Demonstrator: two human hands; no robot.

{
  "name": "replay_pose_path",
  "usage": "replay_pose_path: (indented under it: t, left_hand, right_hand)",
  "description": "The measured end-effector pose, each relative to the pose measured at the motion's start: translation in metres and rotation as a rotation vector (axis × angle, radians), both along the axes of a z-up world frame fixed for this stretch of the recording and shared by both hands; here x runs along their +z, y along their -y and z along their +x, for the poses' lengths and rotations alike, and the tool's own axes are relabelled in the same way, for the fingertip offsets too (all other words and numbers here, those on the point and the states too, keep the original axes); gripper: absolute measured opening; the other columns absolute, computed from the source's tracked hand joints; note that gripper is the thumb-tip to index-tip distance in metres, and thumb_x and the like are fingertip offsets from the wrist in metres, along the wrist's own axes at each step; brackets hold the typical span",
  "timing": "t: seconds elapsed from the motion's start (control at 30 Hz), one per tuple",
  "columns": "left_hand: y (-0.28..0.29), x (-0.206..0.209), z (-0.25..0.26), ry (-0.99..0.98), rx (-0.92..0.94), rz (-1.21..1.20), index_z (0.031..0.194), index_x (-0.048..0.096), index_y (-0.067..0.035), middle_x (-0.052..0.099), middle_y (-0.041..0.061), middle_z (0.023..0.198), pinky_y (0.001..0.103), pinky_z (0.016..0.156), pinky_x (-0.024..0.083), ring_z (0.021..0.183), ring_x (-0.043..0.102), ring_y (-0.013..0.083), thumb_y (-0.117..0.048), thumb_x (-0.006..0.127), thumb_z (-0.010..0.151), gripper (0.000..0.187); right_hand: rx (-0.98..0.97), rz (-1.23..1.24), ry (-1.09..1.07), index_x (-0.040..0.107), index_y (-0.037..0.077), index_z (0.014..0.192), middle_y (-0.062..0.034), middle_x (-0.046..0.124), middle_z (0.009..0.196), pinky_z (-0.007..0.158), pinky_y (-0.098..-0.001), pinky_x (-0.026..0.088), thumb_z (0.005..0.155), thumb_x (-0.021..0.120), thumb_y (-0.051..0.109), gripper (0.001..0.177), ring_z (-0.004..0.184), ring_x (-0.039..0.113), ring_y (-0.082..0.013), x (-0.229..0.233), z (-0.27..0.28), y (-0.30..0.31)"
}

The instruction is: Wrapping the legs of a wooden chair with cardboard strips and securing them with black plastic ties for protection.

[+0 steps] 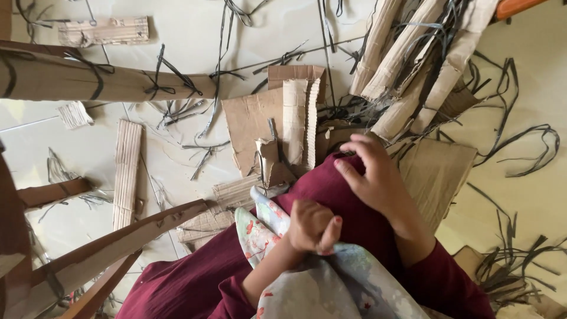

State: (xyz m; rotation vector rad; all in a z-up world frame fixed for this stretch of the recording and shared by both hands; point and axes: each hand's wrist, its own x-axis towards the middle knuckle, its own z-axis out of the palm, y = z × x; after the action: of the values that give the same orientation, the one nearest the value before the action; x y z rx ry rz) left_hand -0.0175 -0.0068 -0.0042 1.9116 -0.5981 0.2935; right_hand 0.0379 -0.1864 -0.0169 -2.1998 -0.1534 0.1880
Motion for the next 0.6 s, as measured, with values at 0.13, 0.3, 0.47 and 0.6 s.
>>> replay_pose_path:
  t: [0.13,0.3,0.47,0.6]
  left_hand:
    - [0.002,0.018,0.0,-0.039,-0.202,-0.056,0.06,0.049,-0.012,0.051,0.004,0.055,0.035,0.043,0.035,0.039,0.038,0.0256,-0.001,0.059,0.088,0.032]
    - [0.002,0.004,0.01,-0.02,-0.139,0.066,0.058,0.051,-0.011,0.051,0.005,0.055,0.033,0.045,0.038,0.042,0.039,0.0252,-0.006,0.06,0.085,0.028]
    - [0.003,-0.004,0.013,-0.028,-0.108,0.072,0.057,0.05,-0.012,0.05,0.005,0.055,0.033,0.044,0.036,0.04,0.036,0.0241,-0.006,0.059,0.084,0.028]
    - [0.01,-0.01,0.012,-0.029,-0.059,0.082,0.059,0.05,-0.013,0.052,0.003,0.056,0.03,0.043,0.035,0.038,0.034,0.0213,-0.006,0.058,0.085,0.028]
  right_hand:
    - [0.075,0.106,-0.103,0.061,-0.002,0.126,-0.0251,0.056,0.134,0.105,-0.0467,0.047,0.097,0.066,0.024,0.038,0.122,0.056,-0.0365,-0.033,0.026,0.006]
    - [-0.027,0.167,-0.433,0.033,-0.008,0.148,-0.0347,0.023,0.158,0.083,-0.0431,0.063,0.096,0.062,0.023,0.067,0.112,0.067,-0.0433,-0.052,0.051,0.012]
    - [-0.153,-0.161,-0.506,0.039,-0.001,0.149,-0.027,0.057,0.136,0.091,-0.0481,0.052,0.095,0.061,0.038,0.07,0.104,0.066,-0.0397,-0.047,0.045,0.017]
    - [-0.16,-0.068,-0.339,0.05,0.0,0.14,-0.0234,0.062,0.124,0.07,-0.0421,0.056,0.094,0.068,0.025,0.055,0.075,0.069,-0.0288,-0.032,0.038,0.014]
